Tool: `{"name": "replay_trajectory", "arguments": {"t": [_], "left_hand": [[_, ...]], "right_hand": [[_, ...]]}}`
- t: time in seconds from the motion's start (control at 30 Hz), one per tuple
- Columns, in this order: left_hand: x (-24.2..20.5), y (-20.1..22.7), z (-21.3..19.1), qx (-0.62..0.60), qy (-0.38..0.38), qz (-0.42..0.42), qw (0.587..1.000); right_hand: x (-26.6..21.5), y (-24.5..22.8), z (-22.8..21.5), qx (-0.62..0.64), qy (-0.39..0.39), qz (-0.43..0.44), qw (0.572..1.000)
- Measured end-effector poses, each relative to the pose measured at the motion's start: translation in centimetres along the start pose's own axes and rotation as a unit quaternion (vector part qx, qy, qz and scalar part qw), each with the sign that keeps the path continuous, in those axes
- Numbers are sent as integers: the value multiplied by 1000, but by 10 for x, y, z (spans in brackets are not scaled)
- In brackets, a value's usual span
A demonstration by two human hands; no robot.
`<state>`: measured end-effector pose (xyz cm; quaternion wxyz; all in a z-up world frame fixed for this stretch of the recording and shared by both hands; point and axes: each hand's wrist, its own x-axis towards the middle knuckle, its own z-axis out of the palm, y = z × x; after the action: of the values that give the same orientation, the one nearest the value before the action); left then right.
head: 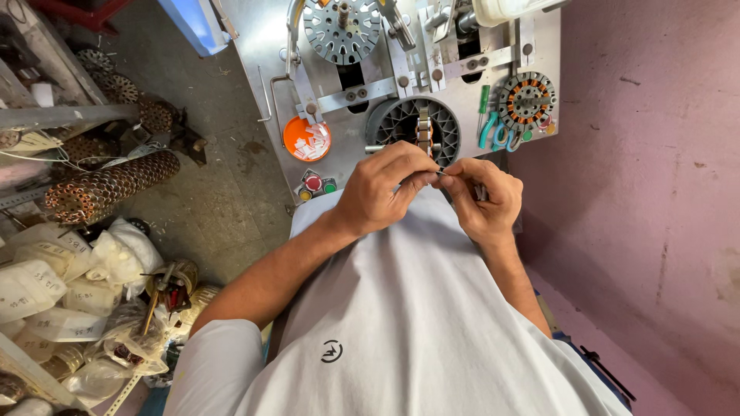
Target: The person works at a machine, manipulating a circular metal component with copper windings. They insert small white pieces into the slots of the component and use scissors to trim excess material. The person handles the component with both hands throughout the process.
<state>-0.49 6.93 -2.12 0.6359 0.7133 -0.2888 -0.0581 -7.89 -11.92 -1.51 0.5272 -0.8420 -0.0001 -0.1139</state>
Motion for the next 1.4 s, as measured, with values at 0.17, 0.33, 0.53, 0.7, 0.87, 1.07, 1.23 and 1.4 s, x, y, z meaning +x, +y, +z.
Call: {"name": "replay_trajectory", "arguments": {"t": [0.17, 0.33, 0.53, 0.7, 0.87, 1.07, 1.23, 1.4], "left_hand": [[3, -1, -4, 0, 2, 22, 1000], [-5, -2, -2, -52, 2, 1, 999], [-9, -6, -2, -34, -13, 47, 998], [-7, -13, -8, 59, -25, 133, 989], [-4, -25, -7, 115, -46, 105, 987], [3, -50, 9, 63, -82, -74, 992], [-3, -65, 13, 17, -77, -88, 993], [-7, -76, 8, -22, -58, -76, 995]], "right_hand": [[4, -2, -3, -40, -20, 20, 999], [2, 2, -3, 11, -34, 0, 999], [5, -4, -1, 54, -82, 29, 995], [11, -19, 1, -37, -73, 48, 996], [17, -7, 3, -8, -66, 78, 995], [33, 12, 7, -58, -55, 96, 992], [38, 12, 9, -73, -82, 52, 993], [45, 13, 10, -86, -93, 72, 989]]}}
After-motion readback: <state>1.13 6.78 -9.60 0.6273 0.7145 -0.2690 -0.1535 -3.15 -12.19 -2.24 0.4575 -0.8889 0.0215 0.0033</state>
